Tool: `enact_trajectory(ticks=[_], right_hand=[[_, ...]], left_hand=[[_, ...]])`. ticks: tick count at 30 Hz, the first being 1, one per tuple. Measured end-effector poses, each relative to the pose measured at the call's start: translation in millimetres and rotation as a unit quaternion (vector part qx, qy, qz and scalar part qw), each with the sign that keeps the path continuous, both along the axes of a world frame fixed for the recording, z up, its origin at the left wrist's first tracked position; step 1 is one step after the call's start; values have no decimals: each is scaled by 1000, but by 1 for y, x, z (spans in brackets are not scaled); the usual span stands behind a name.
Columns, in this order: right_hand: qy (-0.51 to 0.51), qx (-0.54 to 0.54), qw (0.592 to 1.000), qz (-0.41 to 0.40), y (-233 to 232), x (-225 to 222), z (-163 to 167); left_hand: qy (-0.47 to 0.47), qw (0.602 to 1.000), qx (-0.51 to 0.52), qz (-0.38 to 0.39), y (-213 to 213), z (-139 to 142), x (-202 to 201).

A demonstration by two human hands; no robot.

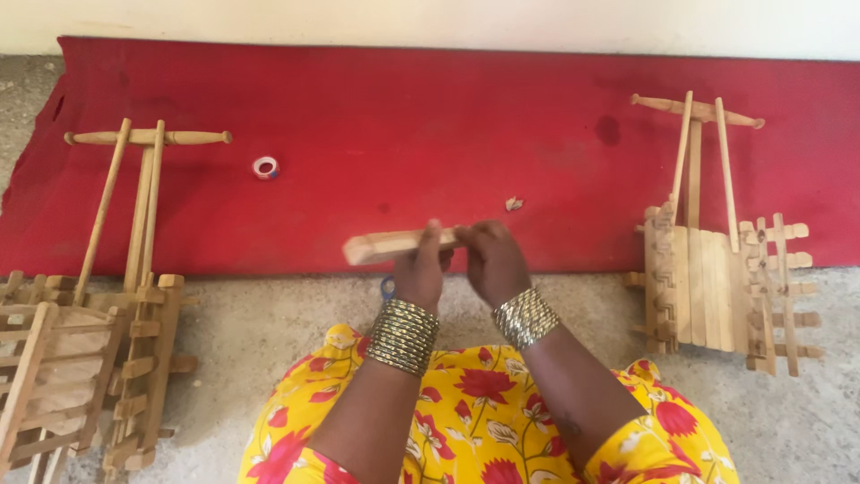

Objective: The person sits on the floor and wraps tape around long wooden bars, rotating each bar by hand to wind the tape along its length. Finished bars are set on a pile beside them, and another person's hands take a stack of the taped parts partway through.

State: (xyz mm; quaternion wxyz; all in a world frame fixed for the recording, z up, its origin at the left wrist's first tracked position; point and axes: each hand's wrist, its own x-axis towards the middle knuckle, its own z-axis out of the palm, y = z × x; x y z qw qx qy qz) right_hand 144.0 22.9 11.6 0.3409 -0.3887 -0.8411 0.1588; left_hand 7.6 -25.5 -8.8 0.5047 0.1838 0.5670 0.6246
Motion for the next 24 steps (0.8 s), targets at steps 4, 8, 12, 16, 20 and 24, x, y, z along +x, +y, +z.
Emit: enact_trajectory(ticks=[4,8,12,16,20,24], right_hand=[[-40,-34,995,-89,29,24,-15],[-16,-22,996,-89,31,30,-20],[-30,-53,998,5,18,19,-9],[-65,-126,988,-65,25,51,14],[37,-108,991,-73,32,146,31],[-126,-70,951,-273,11,233,26]], left_hand=[[-37,998,28,37,-2,12,2],[-61,998,15,22,-3,16,0],[-68,996,45,37,-1,9,-1],[-92,995,25,21,0,3,0],[-132,991,26,4,6,0,-1],[-188,981,38,5,11,-4,-3]])
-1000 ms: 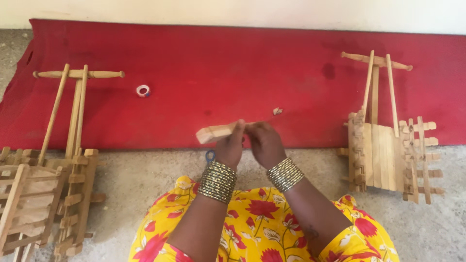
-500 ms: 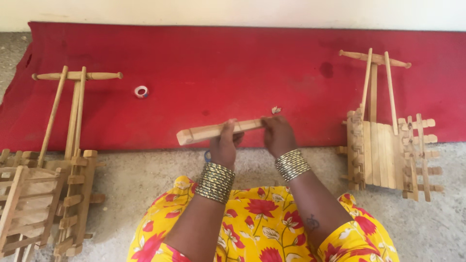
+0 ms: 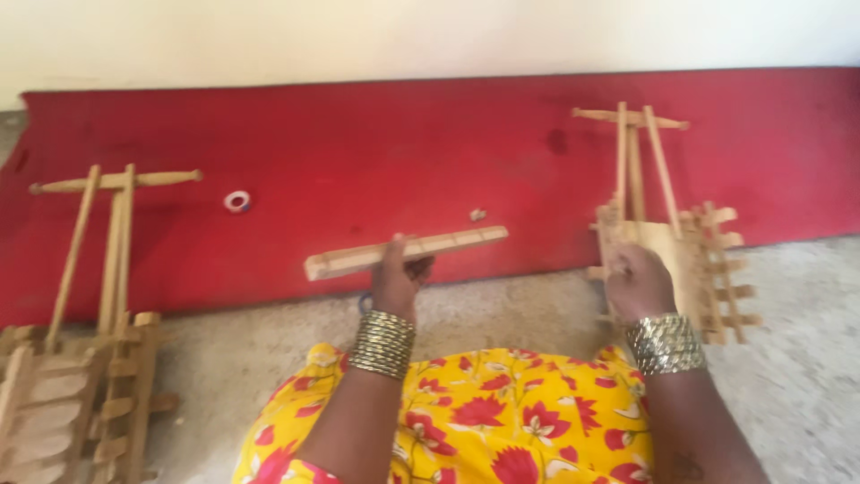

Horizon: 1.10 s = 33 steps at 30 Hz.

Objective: The person sits on the floor and wraps tape around long wooden bars, rotating each bar by hand to wind the tape along its length. Finished bars are set on a pile beside them, and another person's hands take a stack of the taped parts partway through.

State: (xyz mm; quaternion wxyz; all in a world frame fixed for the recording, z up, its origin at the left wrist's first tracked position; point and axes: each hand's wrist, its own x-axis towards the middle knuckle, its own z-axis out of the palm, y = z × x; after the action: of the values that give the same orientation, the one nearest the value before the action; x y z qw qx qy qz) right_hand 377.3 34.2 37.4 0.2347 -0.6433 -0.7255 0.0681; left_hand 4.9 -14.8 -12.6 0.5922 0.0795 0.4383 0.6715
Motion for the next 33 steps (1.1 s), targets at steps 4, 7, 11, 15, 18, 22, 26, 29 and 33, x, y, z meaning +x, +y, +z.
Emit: enact_trajectory(ticks=[4,7,11,15,18,22,26,29,33], right_hand=[[-99,-107,971,-187,-13,25,-13],[-78,-252,939,-221,-5,15,-17],[-75,-240,934,-252,9,-5,-19],[-116,-211,942,-233,13,-11,-14],[-135,-195,948,-214,13,3,-5],[-140,-195,949,-203,6,33,14],[-148,-220,944,-197,2,44,20],[-159,-240,939,-186,4,35,18],[-165,-239,943,-161,17,14,22]], left_hand=[[-40,999,17,14,-2,4,0],[-59,997,32,30,-11,16,2],[-60,997,38,33,-39,30,0],[-108,991,68,43,-65,29,5],[-150,981,106,63,-71,28,15],[-116,992,39,37,-84,32,25],[-157,985,60,41,-86,34,33],[-171,982,73,42,-75,29,33],[-181,978,85,55,-62,20,35]])
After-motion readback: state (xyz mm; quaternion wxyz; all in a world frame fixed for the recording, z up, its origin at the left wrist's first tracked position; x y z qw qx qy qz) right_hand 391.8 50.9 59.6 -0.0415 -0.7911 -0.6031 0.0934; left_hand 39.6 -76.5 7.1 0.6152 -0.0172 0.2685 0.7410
